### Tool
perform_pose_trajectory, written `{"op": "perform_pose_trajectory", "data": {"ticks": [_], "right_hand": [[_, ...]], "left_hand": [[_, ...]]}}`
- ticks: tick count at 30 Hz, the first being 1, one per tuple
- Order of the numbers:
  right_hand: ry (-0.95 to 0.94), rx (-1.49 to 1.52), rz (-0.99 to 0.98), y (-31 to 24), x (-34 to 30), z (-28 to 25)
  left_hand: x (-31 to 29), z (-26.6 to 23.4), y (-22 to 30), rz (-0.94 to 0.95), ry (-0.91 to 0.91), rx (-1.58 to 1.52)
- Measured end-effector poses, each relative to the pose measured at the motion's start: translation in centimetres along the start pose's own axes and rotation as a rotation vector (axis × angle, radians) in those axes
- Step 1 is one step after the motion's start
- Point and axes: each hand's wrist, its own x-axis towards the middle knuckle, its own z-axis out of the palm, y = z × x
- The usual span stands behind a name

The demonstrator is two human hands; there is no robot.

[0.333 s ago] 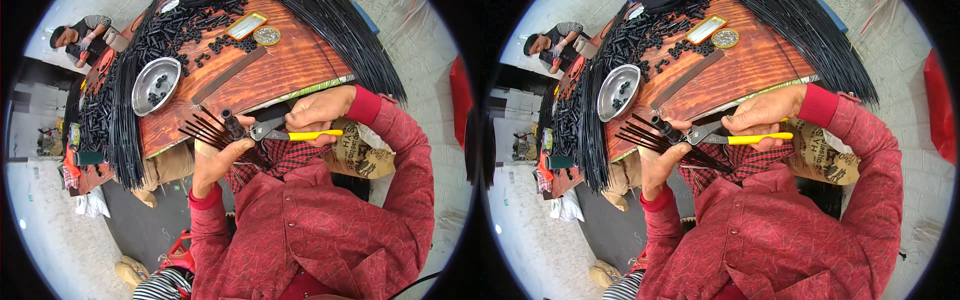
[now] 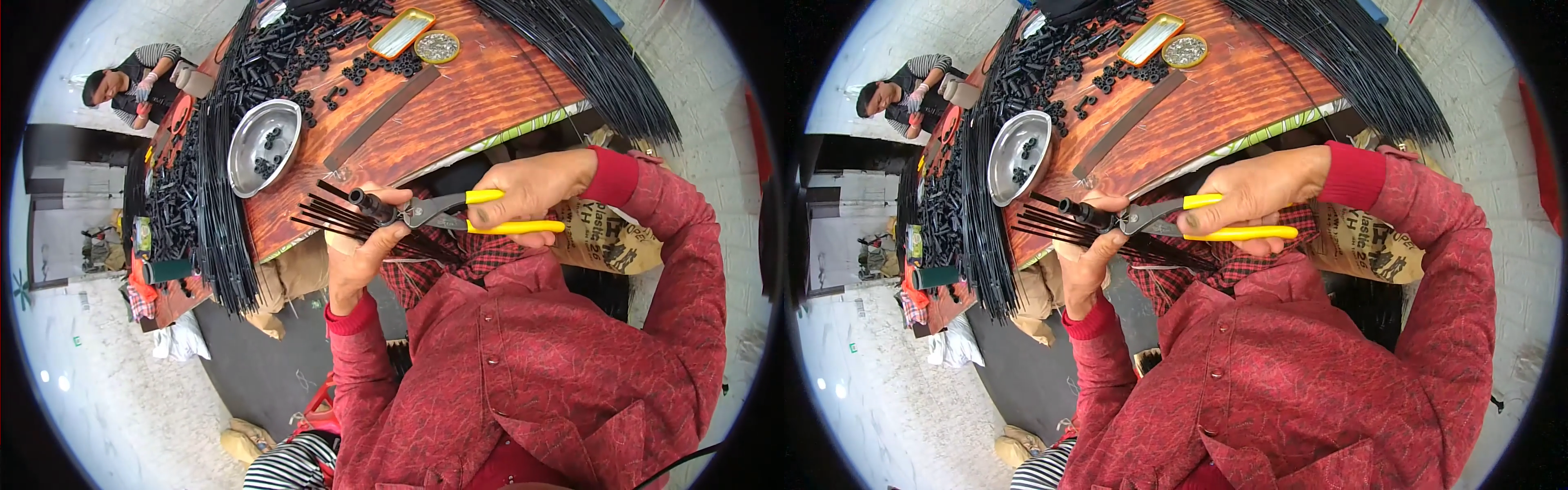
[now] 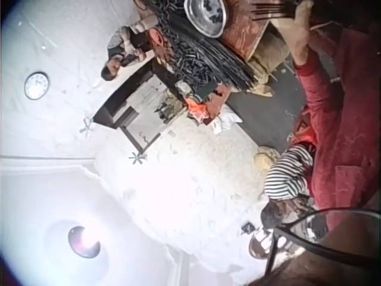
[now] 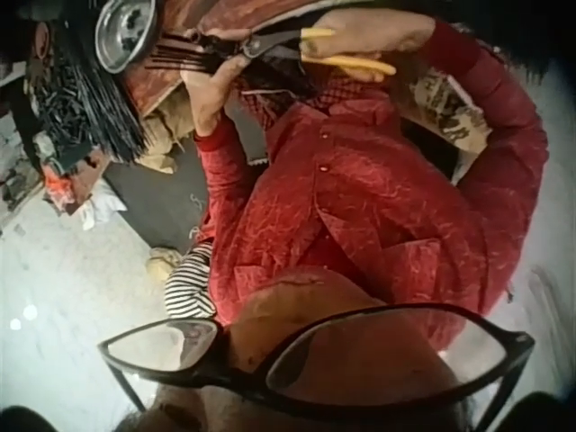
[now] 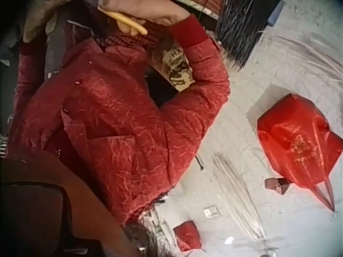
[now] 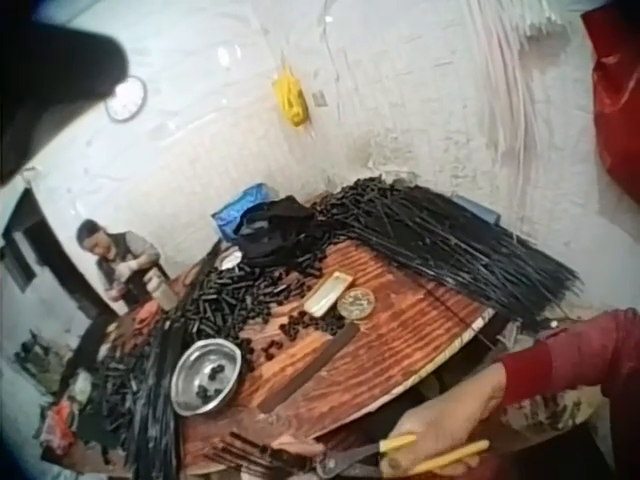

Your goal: Assembling and trimming bundles of black electrical cables at a workbench.

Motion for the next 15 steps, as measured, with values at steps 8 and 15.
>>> {"op": "perform_pose_trajectory", "data": {"ticks": [8, 15], "right_hand": [[0.693, -0.678, -0.211, -1.1, -1.3, 2.3], [1.103, -1.464, -0.584, 0.1, -1.5, 2.8]], "left_hand": [[0.2, 0.4, -0.2, 0.010, 0.086, 0.032], [0.6, 0.6, -0.4, 0.052, 0.136, 0.040]]}}
